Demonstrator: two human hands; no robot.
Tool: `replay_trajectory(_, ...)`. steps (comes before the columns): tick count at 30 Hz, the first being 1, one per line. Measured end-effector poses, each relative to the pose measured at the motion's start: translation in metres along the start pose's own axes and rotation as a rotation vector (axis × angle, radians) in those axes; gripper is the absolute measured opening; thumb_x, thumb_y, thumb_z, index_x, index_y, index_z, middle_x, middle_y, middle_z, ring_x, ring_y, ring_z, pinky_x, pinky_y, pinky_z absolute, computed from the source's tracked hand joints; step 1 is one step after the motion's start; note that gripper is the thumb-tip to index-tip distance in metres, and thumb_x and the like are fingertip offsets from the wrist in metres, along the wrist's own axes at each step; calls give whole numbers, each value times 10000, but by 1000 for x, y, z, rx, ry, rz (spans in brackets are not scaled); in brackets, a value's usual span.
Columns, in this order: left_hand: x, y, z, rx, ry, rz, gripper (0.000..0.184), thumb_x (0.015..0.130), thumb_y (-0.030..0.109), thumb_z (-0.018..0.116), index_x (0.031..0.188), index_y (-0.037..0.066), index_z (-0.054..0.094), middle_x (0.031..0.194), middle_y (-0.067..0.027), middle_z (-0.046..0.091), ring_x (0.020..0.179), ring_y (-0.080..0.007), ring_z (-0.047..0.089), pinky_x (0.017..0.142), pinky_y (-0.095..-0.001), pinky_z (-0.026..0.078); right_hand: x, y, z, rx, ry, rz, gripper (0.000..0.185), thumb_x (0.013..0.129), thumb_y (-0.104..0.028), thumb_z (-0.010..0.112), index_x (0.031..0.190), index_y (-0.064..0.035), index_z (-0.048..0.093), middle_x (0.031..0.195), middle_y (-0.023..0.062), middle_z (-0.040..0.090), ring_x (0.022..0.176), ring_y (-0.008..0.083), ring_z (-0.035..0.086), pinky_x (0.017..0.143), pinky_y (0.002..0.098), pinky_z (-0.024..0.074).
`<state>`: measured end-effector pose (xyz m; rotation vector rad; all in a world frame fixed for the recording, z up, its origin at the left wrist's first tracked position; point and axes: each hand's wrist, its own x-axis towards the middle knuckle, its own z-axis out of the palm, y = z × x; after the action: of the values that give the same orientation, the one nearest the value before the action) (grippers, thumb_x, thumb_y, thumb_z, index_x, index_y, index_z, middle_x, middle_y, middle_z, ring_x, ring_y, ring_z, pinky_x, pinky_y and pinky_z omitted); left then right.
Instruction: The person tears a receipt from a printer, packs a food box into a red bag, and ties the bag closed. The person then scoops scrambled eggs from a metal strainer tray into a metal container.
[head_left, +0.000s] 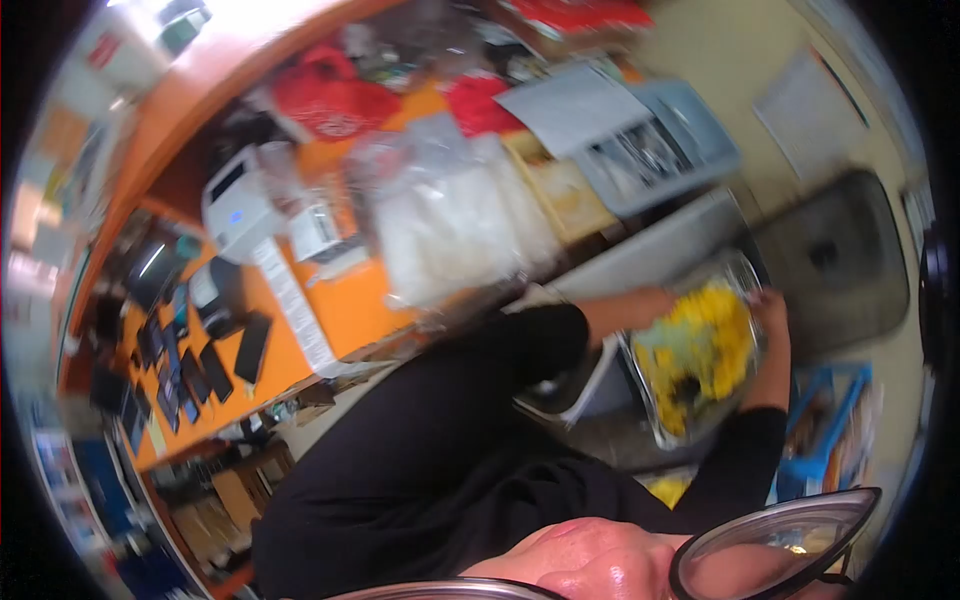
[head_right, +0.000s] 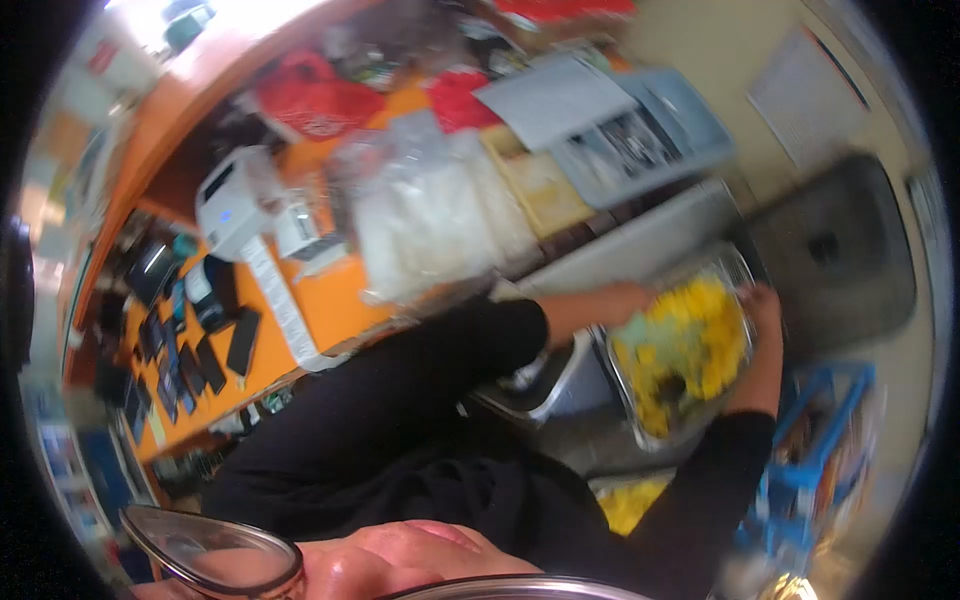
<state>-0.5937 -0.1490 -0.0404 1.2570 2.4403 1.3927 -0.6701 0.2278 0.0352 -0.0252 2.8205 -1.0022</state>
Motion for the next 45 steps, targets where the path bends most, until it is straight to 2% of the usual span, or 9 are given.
replay_trajectory(3,-9,29,-28,30,-63,-110,310,692,-30,529,976,78,592,970,-154,627,963,-363,585,829,-459,462,-44,-55,-12,-329,82,-401,379,755,-73,687,1127,-40,621,981,73,670,897,203,631,803,313,491)
replay_trajectory(6,-25,59,-63,92,12,-76,268,733,72,651,993,104,597,981,-146,617,963,-346,579,836,-431,465,-118,-157,-8,-162,249,-157,276,798,-103,615,1058,-12,633,990,145,676,938,293,647,824,388,499)
replay_trajectory(10,-65,120,-96,246,189,-75,198,781,92,620,977,101,597,1014,-120,592,960,-314,579,821,-419,471,-181,-161,46,-609,-122,153,269,850,-208,562,981,4,664,968,196,672,941,347,640,813,418,501)
replay_trajectory(16,-134,306,-159,-103,77,740,132,773,178,581,875,95,590,851,-85,570,823,-283,583,688,-384,495,-245,-206,99,-806,-196,413,528,841,-484,574,994,12,672,1001,226,658,974,357,633,839,430,493)
replay_trajectory(17,-147,334,-168,-213,148,774,126,743,199,570,726,83,524,715,-59,560,732,-276,596,607,-396,488,-212,-152,102,-769,-433,580,535,821,-492,603,1003,7,670,1040,221,650,1011,358,620,851,433,492)
replay_trajectory(20,-179,369,-200,-258,178,833,185,705,219,564,597,96,478,630,-12,502,607,-203,547,498,-341,433,-212,-132,107,-868,-289,411,450,833,-415,622,989,4,665,1027,212,655,971,374,628,841,445,491)
replay_trajectory(30,-198,323,-217,-24,99,649,203,735,145,712,691,101,519,663,-22,483,584,-210,509,490,-311,412,-159,-152,130,-827,349,353,230,888,-130,466,983,11,621,949,215,668,858,345,669,738,444,541)
replay_trajectory(38,-101,177,-117,462,-190,-50,511,769,239,694,1235,98,540,1163,-128,547,1100,-315,529,973,-434,401,-85,-111,118,-796,405,404,250,895,-138,458,985,6,642,1002,189,665,898,304,672,744,407,553)
replay_trajectory(45,-60,126,-80,761,-551,-141,395,839,320,617,1212,194,602,1377,-166,447,1268,-323,437,1102,-559,197,-55,-98,105,-808,312,370,241,868,-140,476,974,-88,686,963,131,683,895,288,670,752,411,543)
